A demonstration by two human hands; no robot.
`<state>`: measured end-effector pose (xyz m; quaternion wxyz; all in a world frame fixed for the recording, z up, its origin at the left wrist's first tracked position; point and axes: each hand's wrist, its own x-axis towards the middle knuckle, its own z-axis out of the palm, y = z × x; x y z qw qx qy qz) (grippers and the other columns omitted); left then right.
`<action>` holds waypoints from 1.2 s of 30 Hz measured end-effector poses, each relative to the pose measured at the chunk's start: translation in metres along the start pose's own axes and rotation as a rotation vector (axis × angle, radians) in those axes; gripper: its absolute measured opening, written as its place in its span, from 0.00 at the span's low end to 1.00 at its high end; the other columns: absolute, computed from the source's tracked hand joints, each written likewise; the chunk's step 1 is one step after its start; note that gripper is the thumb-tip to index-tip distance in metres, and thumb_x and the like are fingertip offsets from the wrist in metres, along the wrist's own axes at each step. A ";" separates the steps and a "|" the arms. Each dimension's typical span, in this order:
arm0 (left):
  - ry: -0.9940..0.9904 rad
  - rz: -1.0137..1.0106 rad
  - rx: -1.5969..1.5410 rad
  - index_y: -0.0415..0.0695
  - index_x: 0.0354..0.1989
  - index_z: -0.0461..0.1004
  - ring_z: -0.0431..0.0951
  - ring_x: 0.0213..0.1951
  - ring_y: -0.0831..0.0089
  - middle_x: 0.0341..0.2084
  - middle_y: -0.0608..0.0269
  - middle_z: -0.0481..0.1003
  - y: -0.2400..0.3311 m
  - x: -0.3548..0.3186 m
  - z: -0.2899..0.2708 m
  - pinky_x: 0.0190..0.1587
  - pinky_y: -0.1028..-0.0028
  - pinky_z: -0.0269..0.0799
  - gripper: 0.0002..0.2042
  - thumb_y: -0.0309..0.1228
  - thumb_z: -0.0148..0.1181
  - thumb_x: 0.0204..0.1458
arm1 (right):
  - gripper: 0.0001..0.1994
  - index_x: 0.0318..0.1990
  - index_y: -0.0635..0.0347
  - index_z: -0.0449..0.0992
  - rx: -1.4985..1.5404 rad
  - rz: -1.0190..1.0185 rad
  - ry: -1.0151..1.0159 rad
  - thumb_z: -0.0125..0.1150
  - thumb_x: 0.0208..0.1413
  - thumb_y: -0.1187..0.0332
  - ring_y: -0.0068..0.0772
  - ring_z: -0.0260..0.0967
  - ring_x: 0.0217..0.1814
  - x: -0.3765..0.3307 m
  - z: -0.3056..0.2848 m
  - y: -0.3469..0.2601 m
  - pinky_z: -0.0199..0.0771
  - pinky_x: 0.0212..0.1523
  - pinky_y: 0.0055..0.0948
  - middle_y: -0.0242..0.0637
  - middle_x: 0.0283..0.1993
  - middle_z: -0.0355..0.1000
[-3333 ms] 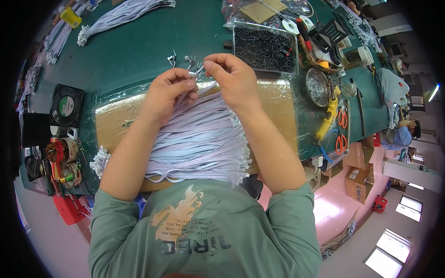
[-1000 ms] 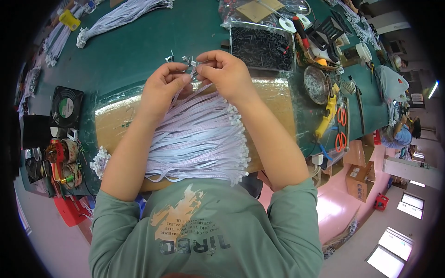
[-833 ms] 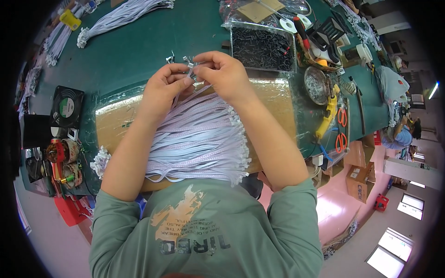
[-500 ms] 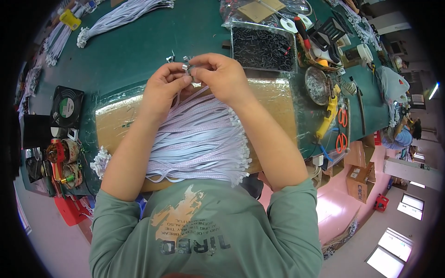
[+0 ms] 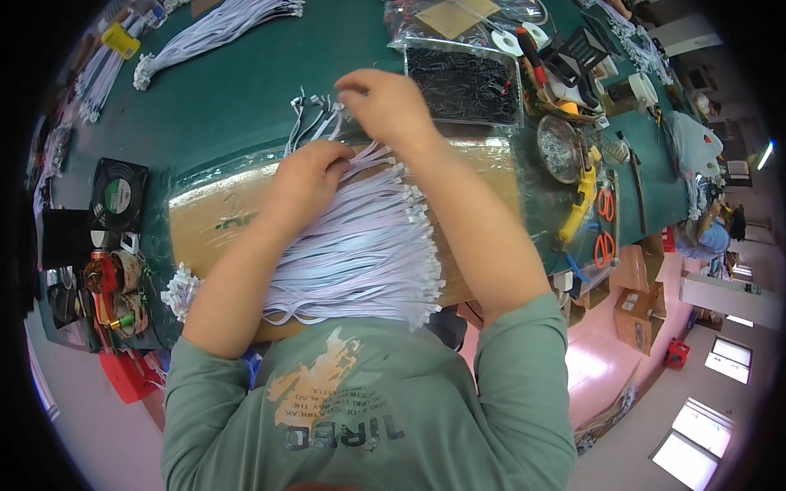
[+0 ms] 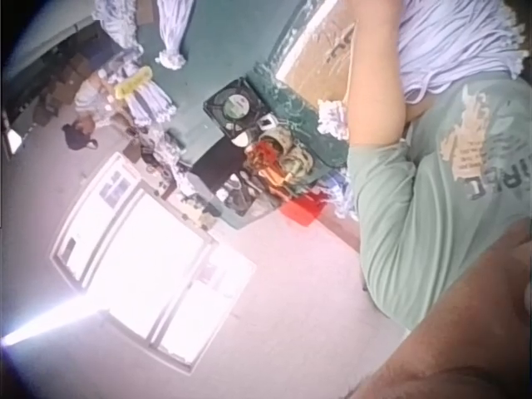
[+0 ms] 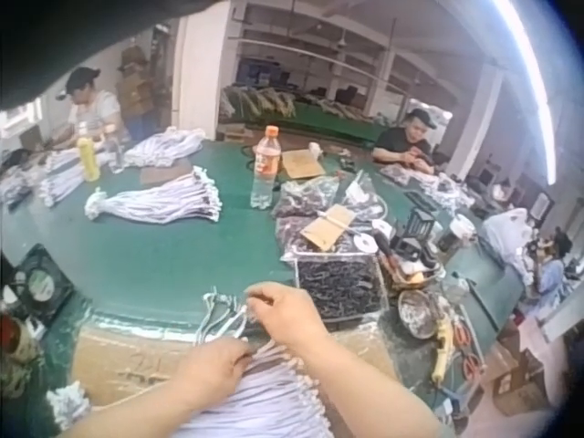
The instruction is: The person attaches small white connectors to the ends of wiring harnesses by hand.
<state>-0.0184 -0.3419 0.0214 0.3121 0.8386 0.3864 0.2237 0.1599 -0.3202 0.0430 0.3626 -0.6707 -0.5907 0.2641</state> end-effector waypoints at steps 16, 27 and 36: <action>-0.126 0.019 0.223 0.43 0.33 0.79 0.76 0.40 0.57 0.32 0.57 0.75 0.003 -0.003 -0.005 0.44 0.62 0.71 0.10 0.36 0.64 0.47 | 0.16 0.49 0.52 0.77 -0.734 0.060 0.108 0.59 0.55 0.59 0.46 0.74 0.47 -0.004 -0.063 0.030 0.74 0.49 0.41 0.41 0.46 0.76; -0.112 -0.075 -0.052 0.45 0.43 0.78 0.75 0.38 0.63 0.32 0.59 0.74 0.010 -0.004 -0.007 0.43 0.67 0.71 0.12 0.28 0.61 0.49 | 0.10 0.42 0.51 0.80 -0.639 0.020 0.209 0.60 0.55 0.62 0.45 0.75 0.44 -0.005 -0.070 0.041 0.73 0.45 0.38 0.41 0.42 0.77; -0.092 -0.416 -0.981 0.39 0.43 0.76 0.70 0.27 0.83 0.26 0.70 0.73 0.006 0.007 -0.017 0.30 0.80 0.67 0.08 0.25 0.59 0.54 | 0.11 0.41 0.54 0.81 -0.554 -0.078 0.359 0.60 0.55 0.60 0.42 0.74 0.40 -0.018 -0.071 0.036 0.73 0.43 0.35 0.40 0.38 0.76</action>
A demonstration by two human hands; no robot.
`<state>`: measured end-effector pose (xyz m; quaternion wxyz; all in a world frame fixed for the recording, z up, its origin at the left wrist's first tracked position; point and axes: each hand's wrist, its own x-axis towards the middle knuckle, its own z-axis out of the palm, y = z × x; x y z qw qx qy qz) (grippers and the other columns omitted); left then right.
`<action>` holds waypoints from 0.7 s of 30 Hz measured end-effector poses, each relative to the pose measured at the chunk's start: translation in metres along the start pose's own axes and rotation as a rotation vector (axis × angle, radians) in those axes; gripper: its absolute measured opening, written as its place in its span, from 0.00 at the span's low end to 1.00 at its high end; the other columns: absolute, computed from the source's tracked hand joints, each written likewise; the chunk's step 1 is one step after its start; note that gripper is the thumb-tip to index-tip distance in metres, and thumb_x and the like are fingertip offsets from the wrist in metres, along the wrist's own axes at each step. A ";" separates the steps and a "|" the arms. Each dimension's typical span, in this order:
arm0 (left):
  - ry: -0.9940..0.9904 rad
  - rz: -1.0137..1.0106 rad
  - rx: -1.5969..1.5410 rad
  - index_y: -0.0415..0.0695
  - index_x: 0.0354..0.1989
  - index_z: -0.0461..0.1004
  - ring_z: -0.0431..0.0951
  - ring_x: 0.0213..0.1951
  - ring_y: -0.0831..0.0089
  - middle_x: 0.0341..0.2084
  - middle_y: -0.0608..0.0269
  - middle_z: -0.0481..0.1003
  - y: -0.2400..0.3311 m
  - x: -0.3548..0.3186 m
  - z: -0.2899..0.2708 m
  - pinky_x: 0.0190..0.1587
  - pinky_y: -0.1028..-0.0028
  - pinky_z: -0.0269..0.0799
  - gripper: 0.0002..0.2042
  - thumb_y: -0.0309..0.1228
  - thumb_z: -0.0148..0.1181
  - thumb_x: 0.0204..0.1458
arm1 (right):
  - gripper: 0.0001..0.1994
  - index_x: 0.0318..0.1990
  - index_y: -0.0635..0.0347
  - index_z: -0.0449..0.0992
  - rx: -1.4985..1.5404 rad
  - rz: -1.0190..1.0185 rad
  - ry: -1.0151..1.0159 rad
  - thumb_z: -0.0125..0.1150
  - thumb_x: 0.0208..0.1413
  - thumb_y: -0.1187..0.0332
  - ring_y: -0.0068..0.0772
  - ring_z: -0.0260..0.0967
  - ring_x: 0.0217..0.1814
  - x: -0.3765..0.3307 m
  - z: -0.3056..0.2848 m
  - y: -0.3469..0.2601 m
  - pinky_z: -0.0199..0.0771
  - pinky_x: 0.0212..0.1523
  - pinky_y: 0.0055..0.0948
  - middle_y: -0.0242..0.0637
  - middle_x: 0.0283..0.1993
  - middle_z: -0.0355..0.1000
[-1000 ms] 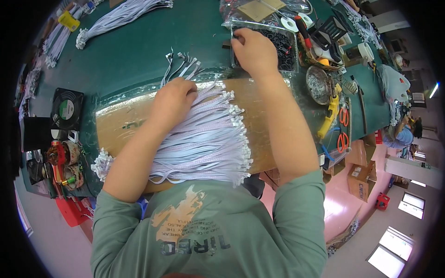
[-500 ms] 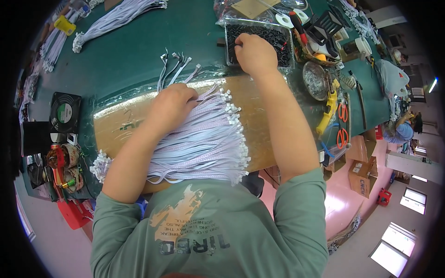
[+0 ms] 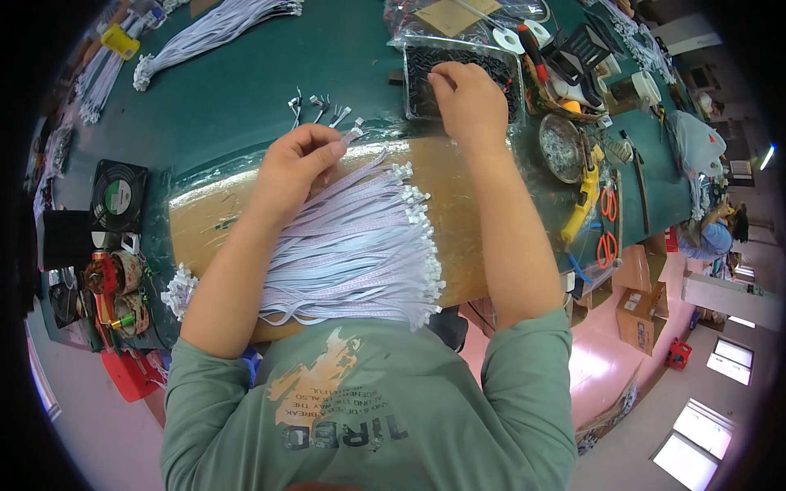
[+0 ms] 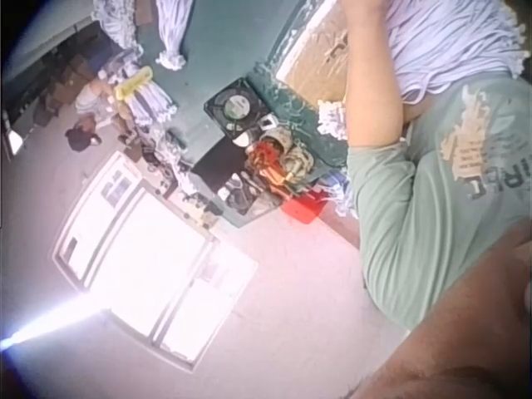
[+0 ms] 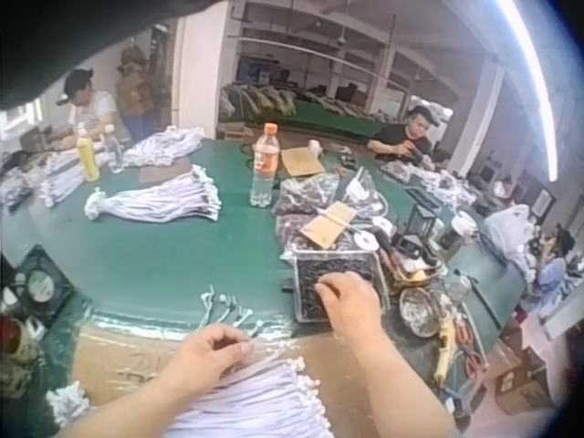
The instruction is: The person attaches small white connectors to the ends of wiring harnesses by hand.
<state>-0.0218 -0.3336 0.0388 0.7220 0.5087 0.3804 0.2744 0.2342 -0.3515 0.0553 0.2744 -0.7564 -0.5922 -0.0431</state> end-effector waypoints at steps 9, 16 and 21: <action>0.062 0.056 -0.107 0.38 0.45 0.75 0.67 0.24 0.84 0.25 0.71 0.71 -0.006 0.002 0.000 0.26 0.82 0.63 0.10 0.25 0.58 0.56 | 0.08 0.38 0.61 0.80 0.858 0.154 -0.098 0.64 0.52 0.68 0.33 0.74 0.39 -0.051 -0.013 -0.080 0.72 0.40 0.27 0.38 0.37 0.76; 0.029 0.051 -0.102 0.37 0.44 0.74 0.68 0.24 0.85 0.26 0.71 0.72 -0.010 0.004 0.000 0.27 0.81 0.64 0.09 0.25 0.58 0.55 | 0.06 0.37 0.59 0.80 0.666 -0.122 -0.019 0.63 0.52 0.69 0.37 0.74 0.39 -0.057 -0.006 -0.094 0.73 0.41 0.31 0.37 0.36 0.77; 0.005 0.070 -0.248 0.38 0.40 0.74 0.71 0.27 0.83 0.28 0.67 0.75 -0.016 0.006 0.000 0.30 0.82 0.66 0.07 0.23 0.59 0.54 | 0.07 0.37 0.57 0.81 0.651 -0.348 -0.058 0.64 0.50 0.70 0.37 0.74 0.37 -0.057 -0.001 -0.103 0.74 0.41 0.33 0.36 0.35 0.76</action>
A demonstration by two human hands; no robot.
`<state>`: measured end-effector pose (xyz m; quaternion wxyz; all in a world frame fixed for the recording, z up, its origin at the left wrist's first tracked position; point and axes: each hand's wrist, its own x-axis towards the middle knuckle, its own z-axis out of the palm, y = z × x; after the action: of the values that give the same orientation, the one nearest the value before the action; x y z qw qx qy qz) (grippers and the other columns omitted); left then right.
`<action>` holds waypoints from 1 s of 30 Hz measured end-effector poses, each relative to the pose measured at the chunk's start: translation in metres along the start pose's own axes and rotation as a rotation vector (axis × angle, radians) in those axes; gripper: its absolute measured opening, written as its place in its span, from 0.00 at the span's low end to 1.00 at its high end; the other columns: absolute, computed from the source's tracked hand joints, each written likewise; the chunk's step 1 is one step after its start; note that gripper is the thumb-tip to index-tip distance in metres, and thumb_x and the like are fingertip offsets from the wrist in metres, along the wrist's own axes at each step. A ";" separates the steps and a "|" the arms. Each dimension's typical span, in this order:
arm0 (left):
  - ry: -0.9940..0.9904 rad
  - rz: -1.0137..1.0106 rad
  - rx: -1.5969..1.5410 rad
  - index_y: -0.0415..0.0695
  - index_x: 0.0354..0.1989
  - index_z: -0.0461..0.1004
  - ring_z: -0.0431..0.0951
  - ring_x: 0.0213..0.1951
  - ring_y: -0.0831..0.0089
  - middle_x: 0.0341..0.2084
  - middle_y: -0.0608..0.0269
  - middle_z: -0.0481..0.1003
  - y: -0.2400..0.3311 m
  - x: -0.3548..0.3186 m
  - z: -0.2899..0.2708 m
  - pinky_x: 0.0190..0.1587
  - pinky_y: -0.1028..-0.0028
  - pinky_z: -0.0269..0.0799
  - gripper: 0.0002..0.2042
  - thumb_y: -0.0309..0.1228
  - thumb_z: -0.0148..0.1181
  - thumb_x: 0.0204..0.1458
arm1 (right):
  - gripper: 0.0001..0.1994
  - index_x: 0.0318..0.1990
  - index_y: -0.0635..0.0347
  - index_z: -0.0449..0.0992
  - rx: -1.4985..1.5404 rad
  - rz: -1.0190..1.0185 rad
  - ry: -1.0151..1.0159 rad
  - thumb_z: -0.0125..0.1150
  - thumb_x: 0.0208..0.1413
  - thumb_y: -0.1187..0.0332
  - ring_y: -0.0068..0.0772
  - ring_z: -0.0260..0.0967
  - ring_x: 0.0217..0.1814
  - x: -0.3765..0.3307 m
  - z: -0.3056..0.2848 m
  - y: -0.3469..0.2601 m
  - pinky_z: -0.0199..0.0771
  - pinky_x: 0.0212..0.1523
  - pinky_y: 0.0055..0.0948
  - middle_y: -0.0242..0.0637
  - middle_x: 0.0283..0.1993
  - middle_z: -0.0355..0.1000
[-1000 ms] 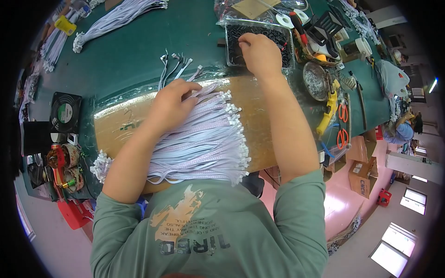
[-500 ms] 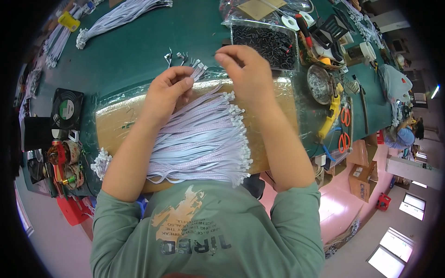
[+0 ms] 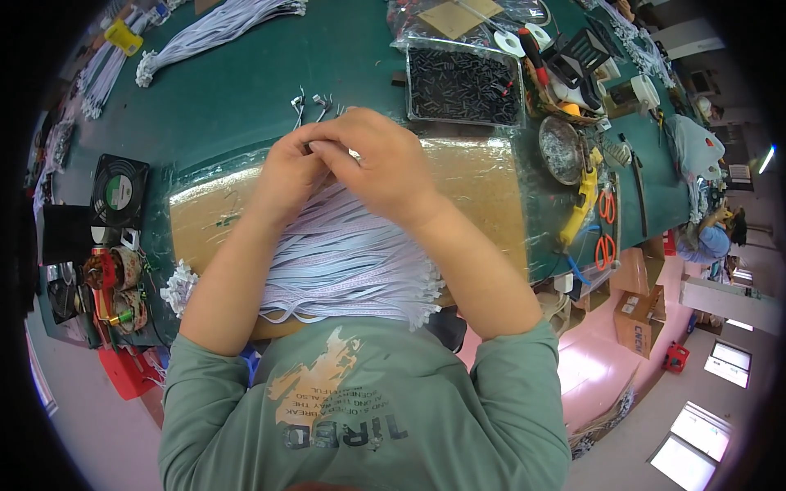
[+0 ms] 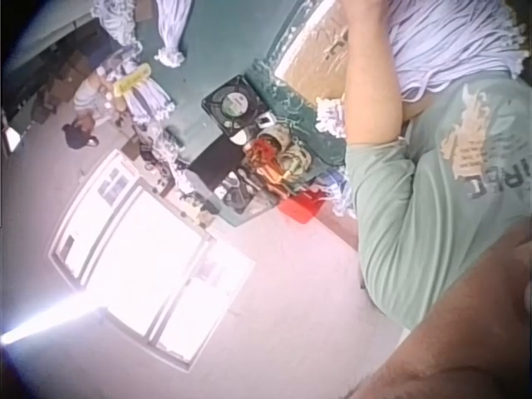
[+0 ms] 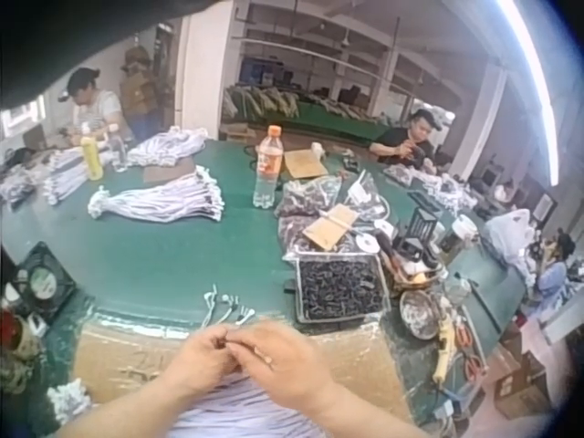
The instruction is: The person attaches small white connectors to the ends of wiring harnesses by hand.
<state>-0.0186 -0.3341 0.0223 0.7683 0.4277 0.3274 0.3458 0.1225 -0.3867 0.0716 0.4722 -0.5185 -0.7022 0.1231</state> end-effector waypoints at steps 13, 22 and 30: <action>-0.039 -0.052 -0.039 0.37 0.40 0.74 0.75 0.29 0.78 0.29 0.63 0.76 0.005 0.000 -0.005 0.29 0.82 0.64 0.09 0.22 0.62 0.50 | 0.07 0.38 0.60 0.80 0.051 0.374 -0.012 0.63 0.52 0.70 0.27 0.72 0.31 0.002 -0.028 0.014 0.71 0.33 0.24 0.37 0.33 0.74; -0.035 -0.048 -0.059 0.35 0.40 0.74 0.77 0.31 0.76 0.31 0.62 0.76 0.008 -0.003 -0.001 0.32 0.79 0.69 0.09 0.21 0.62 0.50 | 0.09 0.38 0.62 0.80 0.011 0.395 -0.152 0.63 0.51 0.69 0.32 0.73 0.34 0.006 -0.033 0.012 0.72 0.35 0.28 0.38 0.35 0.76; -0.022 -0.043 -0.016 0.37 0.39 0.75 0.76 0.29 0.78 0.29 0.63 0.77 0.006 -0.001 -0.001 0.29 0.82 0.65 0.09 0.21 0.63 0.49 | 0.13 0.49 0.64 0.77 0.286 0.505 -0.036 0.62 0.56 0.74 0.15 0.67 0.32 0.005 -0.028 0.014 0.68 0.32 0.16 0.30 0.36 0.76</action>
<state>-0.0212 -0.3323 0.0277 0.7824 0.4182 0.3251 0.3273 0.1530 -0.3848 0.0798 0.4821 -0.6028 -0.5348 0.3437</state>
